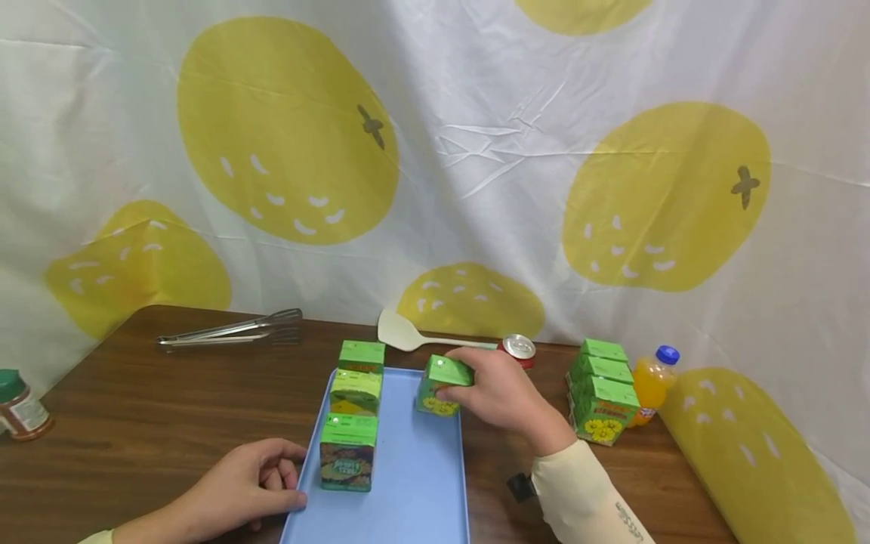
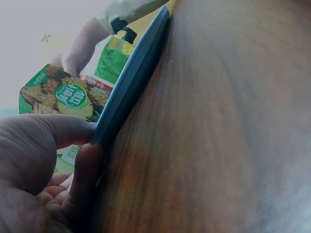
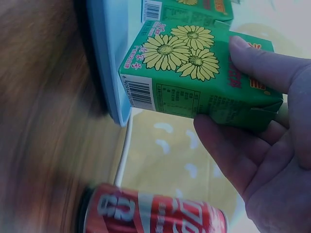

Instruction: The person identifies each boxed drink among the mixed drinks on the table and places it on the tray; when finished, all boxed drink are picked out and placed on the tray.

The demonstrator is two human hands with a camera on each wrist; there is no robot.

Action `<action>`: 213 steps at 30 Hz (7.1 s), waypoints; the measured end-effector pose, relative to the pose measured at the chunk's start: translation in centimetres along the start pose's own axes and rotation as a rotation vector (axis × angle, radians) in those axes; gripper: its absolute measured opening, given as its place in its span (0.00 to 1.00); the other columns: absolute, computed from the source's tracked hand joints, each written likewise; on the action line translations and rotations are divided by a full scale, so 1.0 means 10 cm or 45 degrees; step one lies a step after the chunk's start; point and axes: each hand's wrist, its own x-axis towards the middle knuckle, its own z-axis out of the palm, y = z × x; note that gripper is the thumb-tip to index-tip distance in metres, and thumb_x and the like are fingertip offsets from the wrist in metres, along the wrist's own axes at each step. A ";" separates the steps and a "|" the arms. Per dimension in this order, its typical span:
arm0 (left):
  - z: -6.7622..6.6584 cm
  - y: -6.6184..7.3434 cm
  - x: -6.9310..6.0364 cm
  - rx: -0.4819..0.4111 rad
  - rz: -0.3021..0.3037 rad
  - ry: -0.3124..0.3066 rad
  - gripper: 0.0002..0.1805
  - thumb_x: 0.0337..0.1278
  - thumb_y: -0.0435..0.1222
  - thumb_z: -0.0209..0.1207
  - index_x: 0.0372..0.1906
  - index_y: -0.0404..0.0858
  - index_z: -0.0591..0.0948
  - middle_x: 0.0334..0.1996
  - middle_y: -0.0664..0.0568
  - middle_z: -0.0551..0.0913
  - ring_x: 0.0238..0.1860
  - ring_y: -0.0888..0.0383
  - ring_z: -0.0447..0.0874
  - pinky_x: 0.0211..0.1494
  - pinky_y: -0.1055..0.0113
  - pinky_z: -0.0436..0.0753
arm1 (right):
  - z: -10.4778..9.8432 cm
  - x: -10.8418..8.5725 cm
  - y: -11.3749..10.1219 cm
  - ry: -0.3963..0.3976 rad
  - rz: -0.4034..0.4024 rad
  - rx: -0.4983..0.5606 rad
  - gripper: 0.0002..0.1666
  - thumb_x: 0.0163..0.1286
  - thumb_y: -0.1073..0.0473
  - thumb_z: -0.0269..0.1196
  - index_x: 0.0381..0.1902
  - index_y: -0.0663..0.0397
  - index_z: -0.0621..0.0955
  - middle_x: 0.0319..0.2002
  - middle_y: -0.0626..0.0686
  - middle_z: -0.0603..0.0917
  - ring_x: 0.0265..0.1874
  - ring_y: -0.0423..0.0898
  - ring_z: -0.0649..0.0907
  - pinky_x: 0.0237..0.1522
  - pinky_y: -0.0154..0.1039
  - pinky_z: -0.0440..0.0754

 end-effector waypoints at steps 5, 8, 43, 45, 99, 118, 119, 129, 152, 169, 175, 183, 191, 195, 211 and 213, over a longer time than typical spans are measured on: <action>0.00 0.00 0.00 0.008 0.030 0.003 0.32 0.60 0.34 0.79 0.64 0.22 0.81 0.34 0.51 0.86 0.24 0.59 0.81 0.20 0.67 0.81 | 0.09 0.15 0.00 -0.002 0.001 -0.017 0.25 0.64 0.50 0.85 0.57 0.42 0.90 0.39 0.38 0.88 0.33 0.40 0.82 0.38 0.43 0.83; 0.00 0.00 0.00 0.010 0.056 0.004 0.32 0.60 0.34 0.79 0.64 0.22 0.80 0.34 0.51 0.85 0.24 0.61 0.82 0.20 0.67 0.81 | 0.14 0.22 0.01 -0.013 0.008 -0.028 0.26 0.65 0.49 0.84 0.59 0.43 0.90 0.40 0.38 0.88 0.33 0.40 0.82 0.38 0.43 0.83; 0.00 0.03 -0.02 0.005 0.041 0.004 0.32 0.60 0.34 0.79 0.64 0.22 0.80 0.34 0.51 0.86 0.24 0.60 0.81 0.20 0.67 0.81 | 0.14 0.25 0.02 -0.006 0.054 0.032 0.39 0.70 0.49 0.81 0.74 0.52 0.81 0.64 0.53 0.86 0.58 0.52 0.87 0.59 0.57 0.86; 0.00 0.03 -0.02 0.002 0.038 0.004 0.32 0.60 0.34 0.79 0.64 0.22 0.80 0.34 0.50 0.85 0.24 0.60 0.81 0.20 0.67 0.81 | 0.08 0.19 0.02 0.024 0.028 0.022 0.39 0.70 0.50 0.81 0.74 0.54 0.81 0.67 0.54 0.85 0.64 0.56 0.86 0.63 0.61 0.84; 0.00 0.01 0.00 0.016 0.041 0.009 0.32 0.59 0.34 0.79 0.63 0.21 0.80 0.33 0.51 0.85 0.22 0.60 0.80 0.19 0.67 0.80 | -0.79 -1.35 1.29 0.512 -0.020 -0.468 0.42 0.44 0.60 0.90 0.59 0.62 0.87 0.54 0.59 0.85 0.54 0.60 0.80 0.52 0.56 0.77; 0.01 0.01 0.00 0.031 0.052 0.008 0.31 0.59 0.34 0.79 0.62 0.22 0.81 0.33 0.51 0.85 0.22 0.60 0.80 0.19 0.67 0.80 | -0.75 -1.39 1.33 0.475 0.100 -0.452 0.44 0.45 0.60 0.91 0.61 0.61 0.86 0.53 0.57 0.79 0.50 0.57 0.78 0.47 0.60 0.79; 0.01 0.01 0.00 0.029 0.052 0.008 0.32 0.59 0.34 0.79 0.62 0.22 0.81 0.33 0.51 0.85 0.22 0.60 0.80 0.19 0.67 0.80 | -0.75 -1.40 1.33 0.464 0.118 -0.446 0.44 0.46 0.60 0.91 0.61 0.60 0.86 0.53 0.56 0.79 0.50 0.57 0.79 0.46 0.61 0.80; 0.01 0.01 -0.01 0.019 0.058 0.009 0.31 0.59 0.34 0.79 0.63 0.21 0.81 0.33 0.50 0.85 0.22 0.61 0.80 0.19 0.68 0.80 | -0.79 -1.41 1.33 0.304 0.358 -0.314 0.41 0.57 0.54 0.88 0.64 0.61 0.82 0.55 0.69 0.87 0.51 0.73 0.86 0.50 0.73 0.82; -0.01 -0.03 0.02 0.029 0.045 0.001 0.31 0.60 0.34 0.79 0.63 0.23 0.81 0.33 0.51 0.86 0.23 0.60 0.81 0.19 0.66 0.81 | -0.90 -1.49 1.45 0.222 0.511 -0.180 0.43 0.60 0.47 0.87 0.68 0.60 0.84 0.51 0.70 0.90 0.45 0.64 0.88 0.41 0.51 0.82; -0.01 -0.02 0.03 0.007 0.024 -0.012 0.31 0.60 0.34 0.79 0.64 0.23 0.81 0.34 0.51 0.85 0.23 0.59 0.80 0.20 0.67 0.81 | -0.84 -1.43 1.29 0.264 0.556 -0.154 0.44 0.62 0.44 0.85 0.70 0.57 0.84 0.56 0.71 0.89 0.49 0.63 0.87 0.44 0.52 0.81; -0.02 -0.01 0.01 0.034 0.026 0.002 0.31 0.60 0.34 0.79 0.64 0.23 0.81 0.34 0.51 0.85 0.23 0.59 0.81 0.20 0.66 0.81 | -0.73 -1.32 1.06 0.301 0.546 -0.060 0.42 0.64 0.45 0.85 0.70 0.56 0.84 0.56 0.67 0.89 0.45 0.51 0.85 0.42 0.43 0.82; 0.00 0.01 0.02 0.024 0.043 -0.005 0.31 0.59 0.34 0.79 0.63 0.23 0.82 0.34 0.51 0.85 0.23 0.60 0.80 0.19 0.68 0.80 | -0.54 -1.22 0.77 0.304 0.509 0.073 0.39 0.64 0.46 0.85 0.69 0.50 0.84 0.52 0.59 0.90 0.41 0.46 0.85 0.38 0.37 0.84; 0.00 0.01 0.01 0.018 0.044 -0.004 0.31 0.60 0.34 0.79 0.63 0.23 0.82 0.34 0.51 0.86 0.22 0.60 0.80 0.20 0.68 0.80 | -0.40 -1.09 0.47 0.302 0.471 0.162 0.36 0.64 0.48 0.85 0.66 0.46 0.85 0.48 0.54 0.91 0.39 0.47 0.86 0.37 0.39 0.85; 0.00 0.00 0.01 0.009 0.044 -0.001 0.31 0.60 0.34 0.79 0.63 0.23 0.81 0.34 0.51 0.86 0.23 0.60 0.80 0.20 0.67 0.80 | -0.33 -1.02 0.35 0.304 0.438 0.224 0.35 0.62 0.49 0.86 0.65 0.45 0.86 0.47 0.53 0.92 0.39 0.46 0.87 0.37 0.39 0.86; 0.01 -0.01 0.00 -0.013 0.039 0.001 0.31 0.60 0.33 0.79 0.63 0.22 0.81 0.34 0.50 0.85 0.23 0.60 0.80 0.20 0.68 0.80 | -0.11 -0.65 0.03 0.300 0.302 0.315 0.35 0.60 0.55 0.87 0.64 0.46 0.87 0.46 0.51 0.92 0.35 0.44 0.87 0.36 0.39 0.86; 0.01 -0.01 0.00 -0.010 0.035 0.002 0.31 0.60 0.33 0.79 0.63 0.22 0.81 0.34 0.50 0.85 0.23 0.60 0.80 0.20 0.68 0.80 | -0.08 -0.59 -0.01 0.294 0.294 0.319 0.34 0.60 0.54 0.87 0.63 0.46 0.87 0.44 0.50 0.91 0.35 0.44 0.87 0.37 0.39 0.85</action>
